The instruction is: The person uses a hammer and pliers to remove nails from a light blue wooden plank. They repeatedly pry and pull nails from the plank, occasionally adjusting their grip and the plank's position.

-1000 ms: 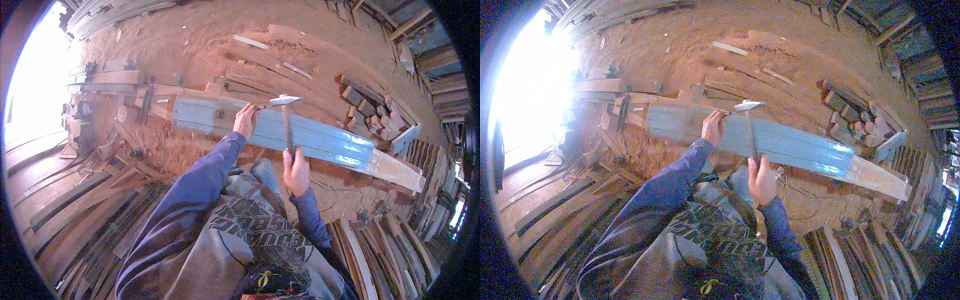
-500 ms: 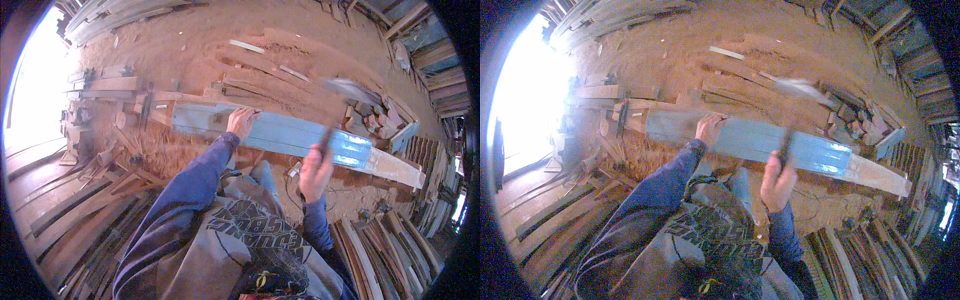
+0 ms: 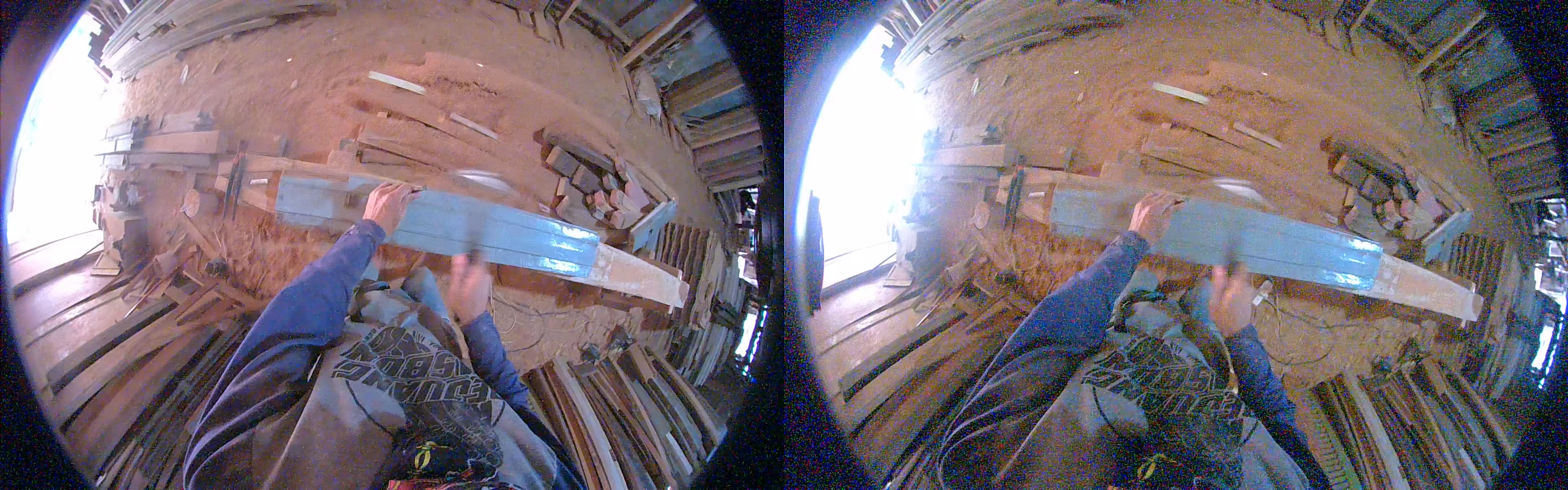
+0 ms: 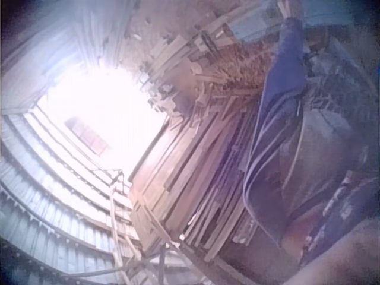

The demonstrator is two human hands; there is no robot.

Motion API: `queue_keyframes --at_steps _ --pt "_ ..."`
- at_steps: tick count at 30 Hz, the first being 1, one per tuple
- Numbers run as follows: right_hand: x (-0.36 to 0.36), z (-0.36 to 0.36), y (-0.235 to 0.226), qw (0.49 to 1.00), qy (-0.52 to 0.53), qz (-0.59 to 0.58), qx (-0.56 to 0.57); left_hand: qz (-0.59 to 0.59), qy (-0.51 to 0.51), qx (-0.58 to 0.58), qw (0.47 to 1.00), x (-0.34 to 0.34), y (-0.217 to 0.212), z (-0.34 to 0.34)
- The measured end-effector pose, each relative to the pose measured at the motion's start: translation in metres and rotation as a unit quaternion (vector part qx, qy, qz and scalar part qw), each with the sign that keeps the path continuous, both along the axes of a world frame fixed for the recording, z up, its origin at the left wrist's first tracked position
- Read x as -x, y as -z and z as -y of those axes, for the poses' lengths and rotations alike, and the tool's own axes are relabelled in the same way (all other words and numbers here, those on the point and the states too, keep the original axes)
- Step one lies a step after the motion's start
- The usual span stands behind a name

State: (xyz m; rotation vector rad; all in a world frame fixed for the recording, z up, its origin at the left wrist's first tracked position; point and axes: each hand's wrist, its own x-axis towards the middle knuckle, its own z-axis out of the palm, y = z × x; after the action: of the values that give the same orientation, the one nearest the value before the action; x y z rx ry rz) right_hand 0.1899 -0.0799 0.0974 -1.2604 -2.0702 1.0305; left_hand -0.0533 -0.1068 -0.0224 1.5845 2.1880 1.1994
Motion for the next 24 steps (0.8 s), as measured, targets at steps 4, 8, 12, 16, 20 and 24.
queue_keyframes --at_steps 4,8,12,16,20,24 --pt "-0.015 -0.025 0.035 0.991 -0.030 0.103 -0.085 -0.010 0.009 0.047 0.999 0.003 -0.007 0.000" --pt "-0.056 -0.077 0.073 0.992 0.085 0.085 0.035 -0.024 0.038 0.035 0.998 0.007 -0.034 -0.013" --pt "-0.077 -0.133 0.106 0.978 0.107 0.171 -0.056 0.052 0.019 -0.006 0.998 -0.011 -0.049 -0.059" --pt "-0.093 -0.162 0.132 0.975 0.077 0.185 -0.094 0.122 0.011 0.156 0.980 -0.021 -0.053 -0.072" --pt "-0.099 -0.166 0.149 0.963 0.061 0.226 -0.132 0.143 -0.019 0.180 0.973 -0.027 -0.057 -0.073" --pt "-0.099 -0.167 0.154 0.961 0.067 0.252 -0.091 0.069 -0.046 0.192 0.978 -0.039 -0.052 -0.079"
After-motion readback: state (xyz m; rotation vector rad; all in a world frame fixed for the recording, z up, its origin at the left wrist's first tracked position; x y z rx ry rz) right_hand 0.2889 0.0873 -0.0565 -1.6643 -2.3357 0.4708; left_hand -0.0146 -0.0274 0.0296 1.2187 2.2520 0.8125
